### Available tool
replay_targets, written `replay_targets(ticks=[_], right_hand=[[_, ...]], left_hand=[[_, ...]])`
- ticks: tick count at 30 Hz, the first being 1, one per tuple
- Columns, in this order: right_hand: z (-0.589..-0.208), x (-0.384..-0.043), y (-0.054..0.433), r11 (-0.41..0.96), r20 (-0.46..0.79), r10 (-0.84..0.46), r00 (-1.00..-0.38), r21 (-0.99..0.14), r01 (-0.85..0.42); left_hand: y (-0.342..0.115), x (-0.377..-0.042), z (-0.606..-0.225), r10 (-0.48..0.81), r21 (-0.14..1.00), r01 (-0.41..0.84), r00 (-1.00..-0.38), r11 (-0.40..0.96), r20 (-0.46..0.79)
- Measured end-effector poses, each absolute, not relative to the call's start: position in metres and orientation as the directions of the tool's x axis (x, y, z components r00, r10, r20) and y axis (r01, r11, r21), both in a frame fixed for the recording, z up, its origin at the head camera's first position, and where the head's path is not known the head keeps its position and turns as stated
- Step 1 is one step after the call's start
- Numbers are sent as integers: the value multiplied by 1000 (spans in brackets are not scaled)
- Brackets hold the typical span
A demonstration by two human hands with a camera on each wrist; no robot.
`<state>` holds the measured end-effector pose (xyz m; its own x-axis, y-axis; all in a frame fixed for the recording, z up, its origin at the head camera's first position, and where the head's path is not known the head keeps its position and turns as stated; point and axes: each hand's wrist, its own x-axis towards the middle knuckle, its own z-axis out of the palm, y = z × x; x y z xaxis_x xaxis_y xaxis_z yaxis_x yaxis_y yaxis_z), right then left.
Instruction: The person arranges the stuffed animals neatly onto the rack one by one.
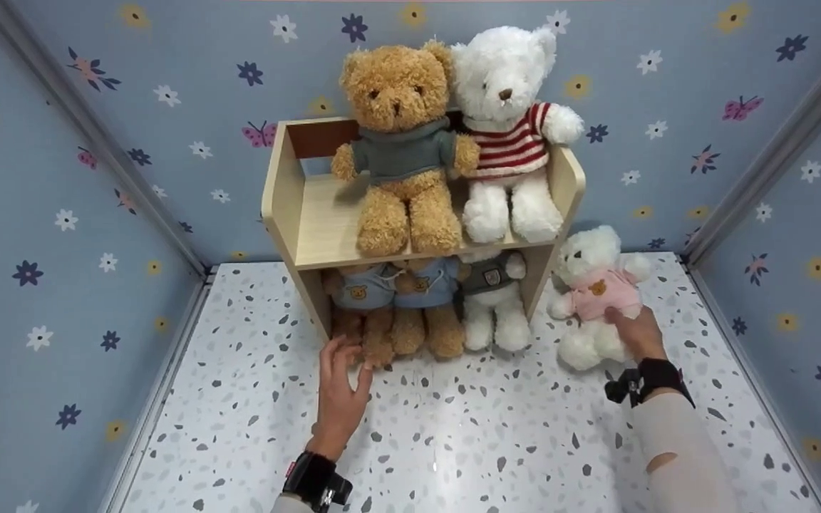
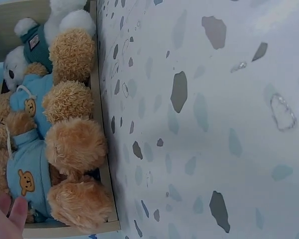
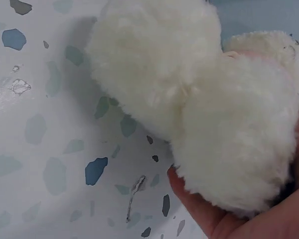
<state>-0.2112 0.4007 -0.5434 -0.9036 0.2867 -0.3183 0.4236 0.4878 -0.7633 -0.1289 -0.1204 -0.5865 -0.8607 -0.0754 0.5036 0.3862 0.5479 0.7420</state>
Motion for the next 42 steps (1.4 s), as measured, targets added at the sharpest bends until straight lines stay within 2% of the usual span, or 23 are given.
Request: replay_targets(ticks=[8,16,24,30,33,37,42], right_hand=[[-552,-199,404,469,-269,415,-869,-756,458],[-566,-171,410,295,-253,517,-818,-845,447],[-572,-134,405,198,-272,508,-817,-886,418],[-574,-110,389,29,-330,454,-827,-923,384],[-573,-99,378,-14,-342,416,-843,-929,369],[-571,-89,360,-36,-332,379,-864,-938,345],[-573,-77,333,-44,-300,332,-894,-952,303]], left_hand=[[-119,-128,-587,-69,748,382,-867,544,493],[-120,-130,-593,-53,715,435,-834,547,549],[-112,-128,-591,-66,747,396,-861,533,504],[-100,-129,-588,-49,748,399,-866,530,497],[-93,-129,-587,-36,759,395,-877,517,480],[-85,-127,-584,20,799,359,-916,481,400],[-73,-124,-579,169,828,303,-953,471,252]])
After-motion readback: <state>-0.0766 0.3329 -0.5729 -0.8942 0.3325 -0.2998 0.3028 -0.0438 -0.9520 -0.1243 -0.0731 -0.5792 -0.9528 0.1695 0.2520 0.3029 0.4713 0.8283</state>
